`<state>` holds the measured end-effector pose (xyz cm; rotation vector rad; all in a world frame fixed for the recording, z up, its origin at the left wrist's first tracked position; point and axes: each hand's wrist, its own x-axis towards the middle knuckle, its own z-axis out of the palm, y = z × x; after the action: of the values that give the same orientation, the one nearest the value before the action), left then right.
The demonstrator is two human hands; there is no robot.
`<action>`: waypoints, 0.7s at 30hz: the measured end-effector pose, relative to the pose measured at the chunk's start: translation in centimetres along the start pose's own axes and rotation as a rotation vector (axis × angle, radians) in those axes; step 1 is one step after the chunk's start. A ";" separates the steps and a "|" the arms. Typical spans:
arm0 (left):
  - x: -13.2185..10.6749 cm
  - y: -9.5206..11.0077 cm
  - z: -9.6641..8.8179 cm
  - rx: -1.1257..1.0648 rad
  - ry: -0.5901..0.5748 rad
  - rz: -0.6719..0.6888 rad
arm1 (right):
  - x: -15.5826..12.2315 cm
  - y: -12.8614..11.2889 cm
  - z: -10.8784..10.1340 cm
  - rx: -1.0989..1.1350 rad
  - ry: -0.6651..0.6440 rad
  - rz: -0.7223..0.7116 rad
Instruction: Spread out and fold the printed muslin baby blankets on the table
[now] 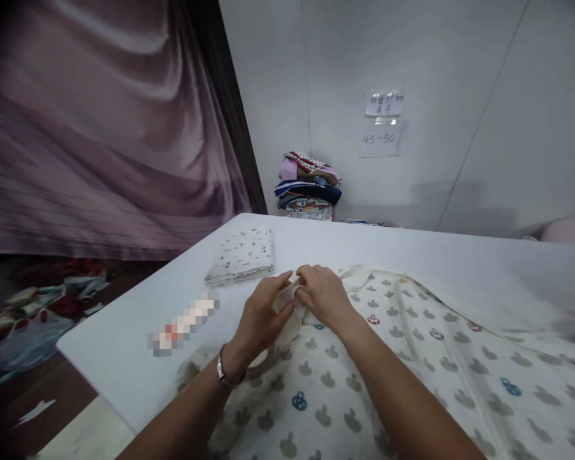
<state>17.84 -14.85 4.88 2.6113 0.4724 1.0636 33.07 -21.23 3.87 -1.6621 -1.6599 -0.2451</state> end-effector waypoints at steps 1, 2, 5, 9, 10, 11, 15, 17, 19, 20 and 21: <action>0.0 0.1 0.0 0.013 -0.002 0.004 | 0.0 0.0 0.1 -0.003 -0.004 -0.003; -0.1 0.1 0.1 0.025 -0.001 0.010 | 0.0 0.0 0.1 -0.005 -0.009 -0.007; -0.3 0.2 0.4 0.048 0.015 0.015 | 0.0 -0.2 0.0 -0.003 -0.028 -0.031; -0.6 -0.1 0.6 0.057 0.091 -0.007 | 0.1 -0.1 0.0 0.004 -0.016 -0.100; -0.7 -0.2 0.6 0.059 0.114 -0.013 | 0.1 0.1 0.0 0.012 -0.001 -0.115; -0.8 -0.3 0.5 0.060 0.132 -0.018 | 0.1 0.3 0.1 0.024 0.016 -0.126; -1.2 -0.6 0.2 0.045 0.161 -0.046 | 0.2 1.2 0.5 0.138 0.016 -0.165; -1.3 -0.8 0.1 0.027 0.163 -0.070 | 0.2 1.3 0.6 0.196 -0.044 -0.158; -1.4 -0.9 -0.1 0.013 0.146 -0.101 | 0.2 1.1 0.6 0.221 -0.101 -0.153; -1.4 -0.9 -0.1 0.010 0.129 -0.115 | 0.2 0.9 0.6 0.223 -0.120 -0.154; -1.4 -0.9 -0.1 0.013 0.110 -0.125 | 0.2 0.8 0.6 0.223 -0.135 -0.160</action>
<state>16.64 -14.56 3.77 2.5065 0.6604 1.1694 33.59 -20.63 3.31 -1.4085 -1.8505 -0.0238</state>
